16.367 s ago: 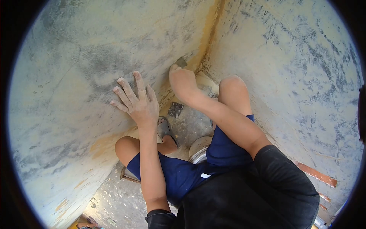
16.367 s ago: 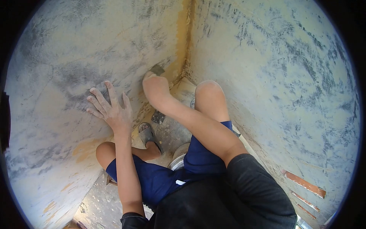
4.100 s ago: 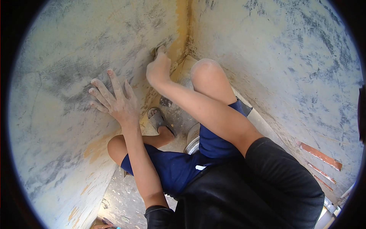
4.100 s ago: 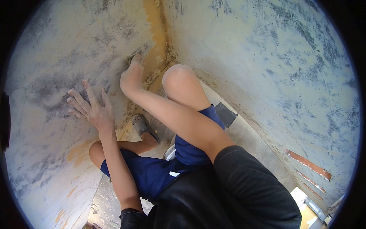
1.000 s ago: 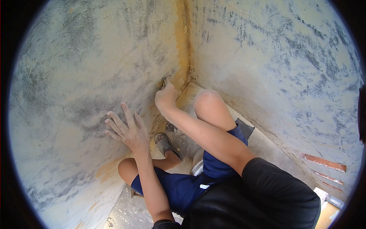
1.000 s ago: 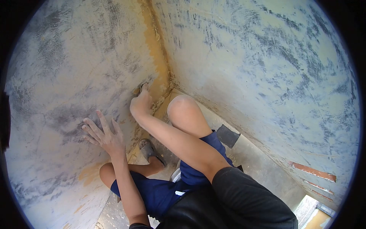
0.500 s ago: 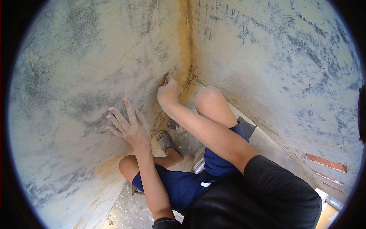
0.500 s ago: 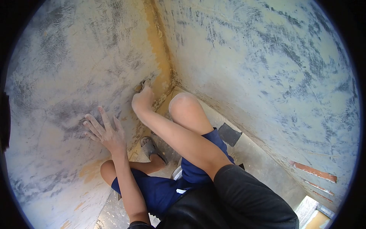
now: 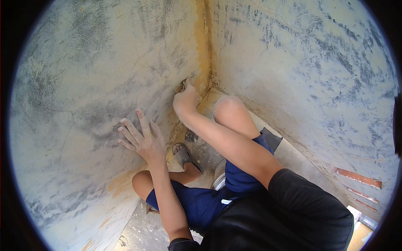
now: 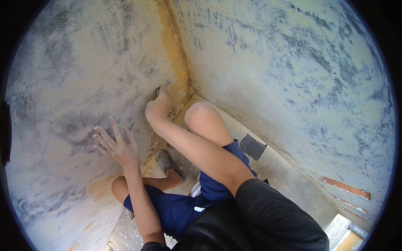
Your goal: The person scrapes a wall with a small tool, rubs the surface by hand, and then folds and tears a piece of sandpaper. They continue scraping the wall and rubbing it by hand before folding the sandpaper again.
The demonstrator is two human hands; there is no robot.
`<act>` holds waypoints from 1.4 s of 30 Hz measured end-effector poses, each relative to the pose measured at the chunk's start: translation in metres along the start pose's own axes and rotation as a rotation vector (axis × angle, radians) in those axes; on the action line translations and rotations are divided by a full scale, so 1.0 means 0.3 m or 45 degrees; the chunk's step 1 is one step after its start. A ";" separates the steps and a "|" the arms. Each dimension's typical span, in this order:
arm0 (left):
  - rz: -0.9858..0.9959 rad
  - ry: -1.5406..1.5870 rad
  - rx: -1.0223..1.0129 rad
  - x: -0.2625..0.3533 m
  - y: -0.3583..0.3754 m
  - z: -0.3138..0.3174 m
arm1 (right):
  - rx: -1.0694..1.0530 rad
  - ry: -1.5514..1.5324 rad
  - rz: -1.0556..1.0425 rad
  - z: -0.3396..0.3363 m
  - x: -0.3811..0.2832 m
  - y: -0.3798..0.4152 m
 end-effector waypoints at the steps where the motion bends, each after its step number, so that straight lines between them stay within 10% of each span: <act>1: 0.001 -0.004 -0.010 -0.003 -0.004 0.003 | 0.015 0.106 0.005 0.009 -0.006 0.030; 13: -0.012 0.011 -0.004 0.000 -0.004 0.005 | -0.048 0.162 -0.235 0.007 0.022 0.101; 17: -0.003 0.005 -0.006 -0.003 -0.009 0.002 | 0.011 0.078 0.272 0.024 0.009 0.039; 19: -0.014 0.018 -0.012 -0.003 -0.005 0.003 | 0.232 0.116 -0.333 0.064 0.051 0.097; 33: -0.016 -0.005 -0.037 -0.010 -0.007 0.005 | 0.111 0.243 -0.046 0.052 0.041 0.057; 35: -0.020 0.002 -0.046 -0.004 -0.004 0.009 | 0.135 0.232 -0.536 0.063 0.077 0.116; 42: -0.034 0.023 -0.042 -0.006 -0.005 0.006 | -0.132 0.108 -0.108 0.041 -0.002 0.163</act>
Point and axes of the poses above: each hand's wrist, its own y-axis away from the middle knuckle, its own z-axis out of the palm, x = y × z, the point moved 4 cm from there along -y, towards the middle knuckle, and after that the axes turned 9 degrees about x, right-handed, at the moved point
